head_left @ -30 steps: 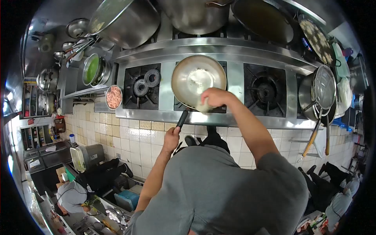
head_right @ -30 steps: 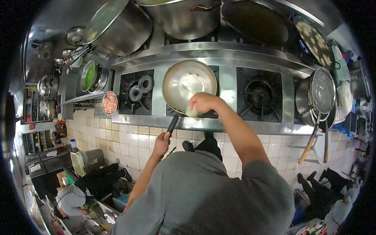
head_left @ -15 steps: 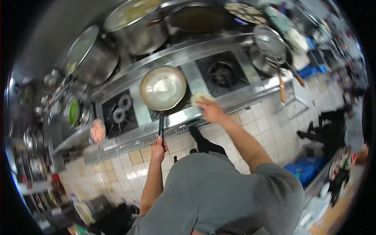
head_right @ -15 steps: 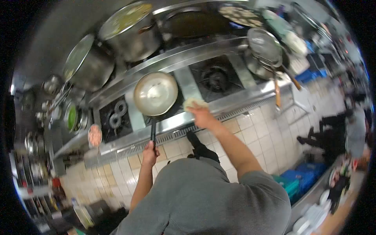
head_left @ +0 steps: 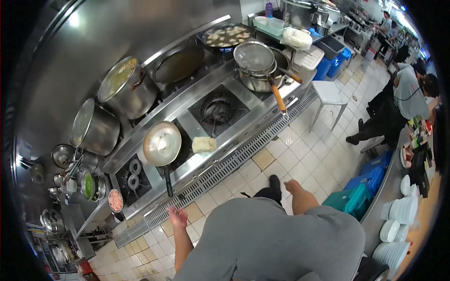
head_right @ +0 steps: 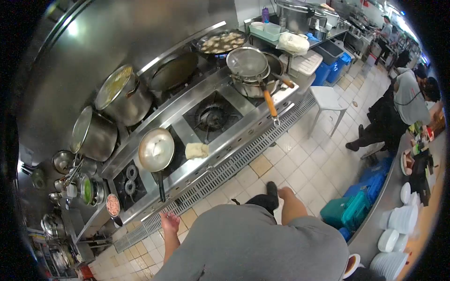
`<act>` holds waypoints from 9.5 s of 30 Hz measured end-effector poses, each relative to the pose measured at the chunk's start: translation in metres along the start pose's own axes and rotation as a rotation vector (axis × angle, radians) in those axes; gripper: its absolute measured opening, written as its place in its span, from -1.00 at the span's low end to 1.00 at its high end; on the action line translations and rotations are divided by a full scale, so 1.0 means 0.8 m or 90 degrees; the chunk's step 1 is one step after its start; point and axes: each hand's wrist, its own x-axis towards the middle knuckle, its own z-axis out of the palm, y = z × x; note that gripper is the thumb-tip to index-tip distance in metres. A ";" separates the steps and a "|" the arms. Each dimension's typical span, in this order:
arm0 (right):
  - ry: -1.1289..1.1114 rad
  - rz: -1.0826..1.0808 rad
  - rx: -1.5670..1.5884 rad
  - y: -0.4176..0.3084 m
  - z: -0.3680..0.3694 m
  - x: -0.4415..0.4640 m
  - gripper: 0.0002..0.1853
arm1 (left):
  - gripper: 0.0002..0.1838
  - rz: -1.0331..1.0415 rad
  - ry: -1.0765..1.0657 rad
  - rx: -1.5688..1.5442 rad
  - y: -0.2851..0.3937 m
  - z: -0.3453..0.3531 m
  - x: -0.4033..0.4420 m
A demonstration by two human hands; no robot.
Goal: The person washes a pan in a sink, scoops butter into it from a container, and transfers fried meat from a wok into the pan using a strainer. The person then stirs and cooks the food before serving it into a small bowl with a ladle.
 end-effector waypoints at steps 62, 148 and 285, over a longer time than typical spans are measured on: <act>1.264 1.002 0.880 -0.304 0.719 -1.022 -0.29 | -0.81 0.045 -1.483 1.679 -0.520 0.038 -0.255; 0.640 -0.640 -0.024 -0.566 0.235 -0.779 -0.83 | -0.20 -0.449 -0.940 -0.026 0.214 -0.186 -0.123; 0.366 -0.679 -0.504 -0.938 -0.047 -0.087 -0.78 | -0.15 0.046 -0.307 -0.375 0.274 0.055 0.097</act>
